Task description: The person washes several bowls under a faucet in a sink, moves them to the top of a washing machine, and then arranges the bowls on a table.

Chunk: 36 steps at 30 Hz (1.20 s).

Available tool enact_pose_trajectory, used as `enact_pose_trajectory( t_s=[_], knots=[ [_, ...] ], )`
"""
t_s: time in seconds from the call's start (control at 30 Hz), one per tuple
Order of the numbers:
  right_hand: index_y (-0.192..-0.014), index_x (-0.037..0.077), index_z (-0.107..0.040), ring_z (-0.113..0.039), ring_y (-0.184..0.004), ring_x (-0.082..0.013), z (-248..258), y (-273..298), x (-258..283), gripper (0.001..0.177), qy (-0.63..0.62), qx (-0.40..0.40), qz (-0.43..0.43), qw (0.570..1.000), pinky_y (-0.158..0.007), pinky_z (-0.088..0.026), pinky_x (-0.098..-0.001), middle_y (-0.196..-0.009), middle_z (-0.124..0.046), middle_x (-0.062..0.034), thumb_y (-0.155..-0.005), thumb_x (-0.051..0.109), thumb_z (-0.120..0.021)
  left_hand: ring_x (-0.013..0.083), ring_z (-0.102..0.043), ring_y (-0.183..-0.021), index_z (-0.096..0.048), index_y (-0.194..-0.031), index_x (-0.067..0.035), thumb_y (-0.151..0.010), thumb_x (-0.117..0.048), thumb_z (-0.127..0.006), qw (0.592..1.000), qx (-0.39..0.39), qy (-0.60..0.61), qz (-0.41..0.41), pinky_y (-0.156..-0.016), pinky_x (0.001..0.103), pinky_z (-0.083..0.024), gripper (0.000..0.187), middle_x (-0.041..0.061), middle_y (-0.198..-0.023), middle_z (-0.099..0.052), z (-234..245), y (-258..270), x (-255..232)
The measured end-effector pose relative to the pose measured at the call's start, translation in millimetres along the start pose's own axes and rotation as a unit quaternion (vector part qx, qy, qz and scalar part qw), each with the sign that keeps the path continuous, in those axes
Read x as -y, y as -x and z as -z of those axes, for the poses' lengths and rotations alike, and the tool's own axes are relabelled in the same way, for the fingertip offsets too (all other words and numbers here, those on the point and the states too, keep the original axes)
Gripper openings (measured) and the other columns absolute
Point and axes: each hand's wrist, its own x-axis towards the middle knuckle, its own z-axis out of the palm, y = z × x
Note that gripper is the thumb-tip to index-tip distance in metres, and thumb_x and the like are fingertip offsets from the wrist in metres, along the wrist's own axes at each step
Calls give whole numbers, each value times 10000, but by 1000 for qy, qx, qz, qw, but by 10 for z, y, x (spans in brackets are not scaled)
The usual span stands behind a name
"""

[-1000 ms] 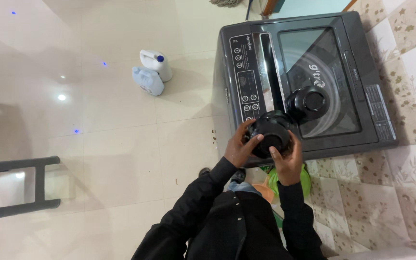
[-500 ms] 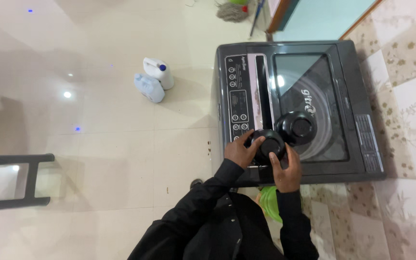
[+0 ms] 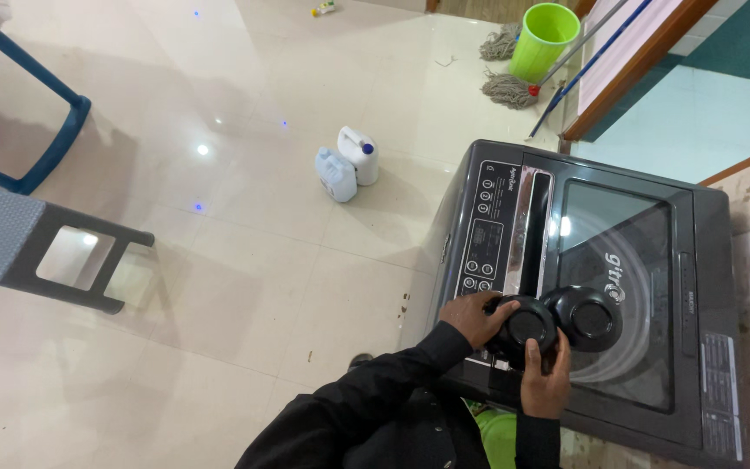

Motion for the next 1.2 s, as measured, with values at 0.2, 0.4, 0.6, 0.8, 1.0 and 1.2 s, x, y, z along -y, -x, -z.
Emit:
enact_pose_trajectory(
  t_s=[0.2, 0.4, 0.6, 0.8, 1.0, 1.2],
  knots=[
    [-1488, -12, -480, -613, -1268, -300, -43, 26, -19, 672, 35, -13, -1, 999, -1057, -477, -402, -1385, -606, -222, -998, 421, -632, 305, -743, -876, -744, -1197, -50, -946, -639, -563, 999, 8, 35, 4, -780, 422, -597, 665, 163, -993, -759, 6, 31, 10],
    [-1472, -30, -487, -628, -1236, -316, -105, 49, -78, 673, 14, -14, -38, 999, -1036, -487, -398, -1354, -620, -229, -1008, 436, -633, 383, -629, -1128, -694, -1265, -21, -996, -641, -461, 999, 7, 32, -16, -976, 473, -509, 715, 188, -1195, -710, -88, 34, 107],
    [-1478, 27, -527, -676, -1143, -302, -127, 96, 2, 649, 5, 4, -86, 996, -946, -526, -391, -1292, -666, -209, -1003, 466, -583, 393, -550, -1237, -645, -1336, -9, -1020, -632, -396, 998, 23, 49, -19, -1079, 471, -432, 742, 202, -1316, -655, -158, 55, 188],
    [-1417, -1, -592, -665, -1147, -304, -101, 97, -3, 586, 23, -15, -32, 999, -952, -505, -387, -1292, -675, -224, -1038, 444, -556, 381, -576, -1227, -651, -1348, -4, -1015, -593, -471, 994, 32, 100, 13, -1075, 451, -448, 701, 214, -1310, -668, -240, 35, 235],
    [-1346, -50, -618, -661, -1096, -249, -172, 49, -103, 560, -107, 6, -59, 993, -935, -508, -347, -1233, -680, -174, -1055, 420, -529, 275, -697, -1132, -665, -1359, 4, -952, -467, -683, 939, 50, 337, 42, -957, 336, -550, 623, 206, -1219, -722, -390, -111, 496],
    [-1280, -56, -666, -646, -971, -198, -252, 56, -129, 513, -121, 14, -52, 991, -854, -504, -314, -1118, -698, -142, -1074, 393, -526, 221, -641, -1185, -506, -1417, -6, -865, -330, -809, 802, 29, 575, 160, -991, 363, -561, 709, 107, -1259, -627, -445, -34, 620]
  ],
)
